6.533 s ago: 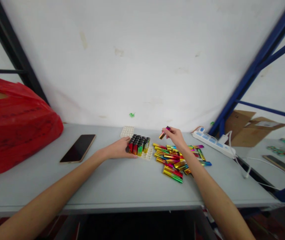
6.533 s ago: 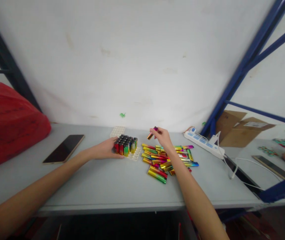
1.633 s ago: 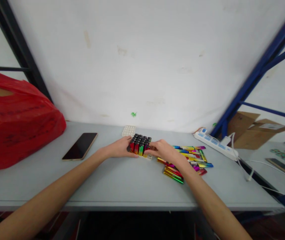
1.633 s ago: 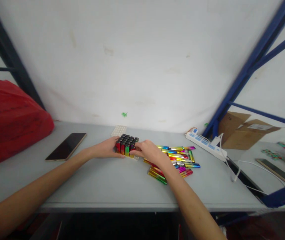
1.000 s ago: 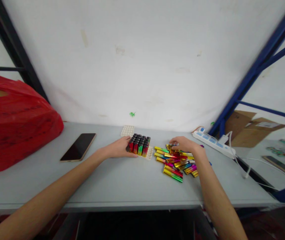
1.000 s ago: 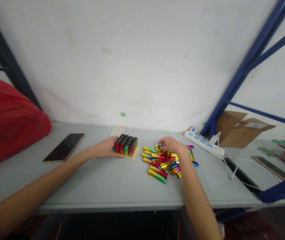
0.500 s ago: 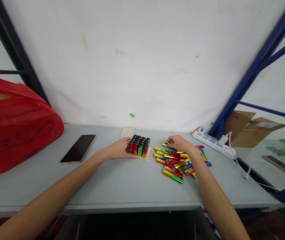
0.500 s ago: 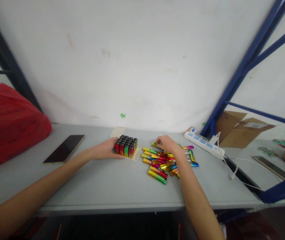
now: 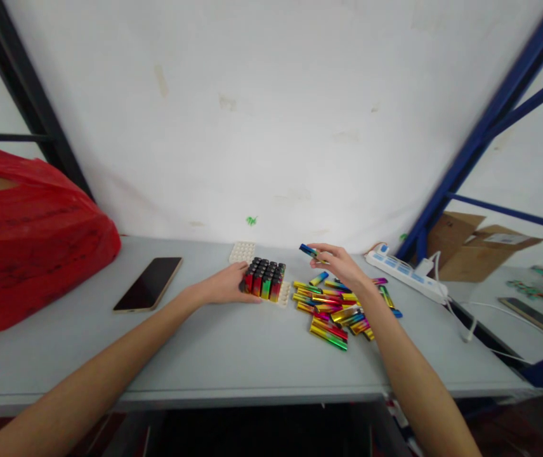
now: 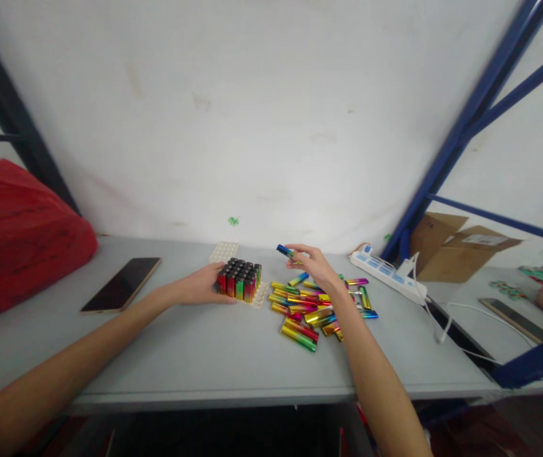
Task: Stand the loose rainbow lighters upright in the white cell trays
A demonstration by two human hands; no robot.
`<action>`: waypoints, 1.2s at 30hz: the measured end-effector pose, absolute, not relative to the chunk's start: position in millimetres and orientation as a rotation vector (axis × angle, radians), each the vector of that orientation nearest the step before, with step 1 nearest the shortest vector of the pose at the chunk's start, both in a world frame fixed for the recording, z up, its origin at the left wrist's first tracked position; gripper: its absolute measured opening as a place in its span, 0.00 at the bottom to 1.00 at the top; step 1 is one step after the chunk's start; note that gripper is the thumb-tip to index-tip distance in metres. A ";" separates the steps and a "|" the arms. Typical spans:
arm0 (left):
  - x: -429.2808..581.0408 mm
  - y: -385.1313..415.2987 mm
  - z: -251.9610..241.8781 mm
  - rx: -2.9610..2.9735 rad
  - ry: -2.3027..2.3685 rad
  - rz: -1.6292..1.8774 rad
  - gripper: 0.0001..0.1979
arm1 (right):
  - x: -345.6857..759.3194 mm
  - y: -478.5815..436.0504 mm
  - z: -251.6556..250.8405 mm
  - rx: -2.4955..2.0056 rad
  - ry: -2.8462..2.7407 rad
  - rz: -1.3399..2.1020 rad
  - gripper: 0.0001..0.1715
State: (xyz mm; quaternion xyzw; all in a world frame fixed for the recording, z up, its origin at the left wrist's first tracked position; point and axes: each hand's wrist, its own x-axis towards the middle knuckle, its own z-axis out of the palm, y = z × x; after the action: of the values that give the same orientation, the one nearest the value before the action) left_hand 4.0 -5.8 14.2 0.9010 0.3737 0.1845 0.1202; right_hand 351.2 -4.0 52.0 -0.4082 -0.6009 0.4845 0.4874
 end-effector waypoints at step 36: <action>4.2 -4.7 14.4 2.602 1.027 0.565 0.31 | 287.6 -14.6 18.1 -1.199 -1.805 0.565 0.30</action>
State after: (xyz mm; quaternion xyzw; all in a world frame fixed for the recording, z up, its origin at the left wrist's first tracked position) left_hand 4.2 -4.7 14.4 0.9022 0.3563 0.1960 0.1435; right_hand 287.6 -14.6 18.1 -0.4820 -0.7253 0.2269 0.4361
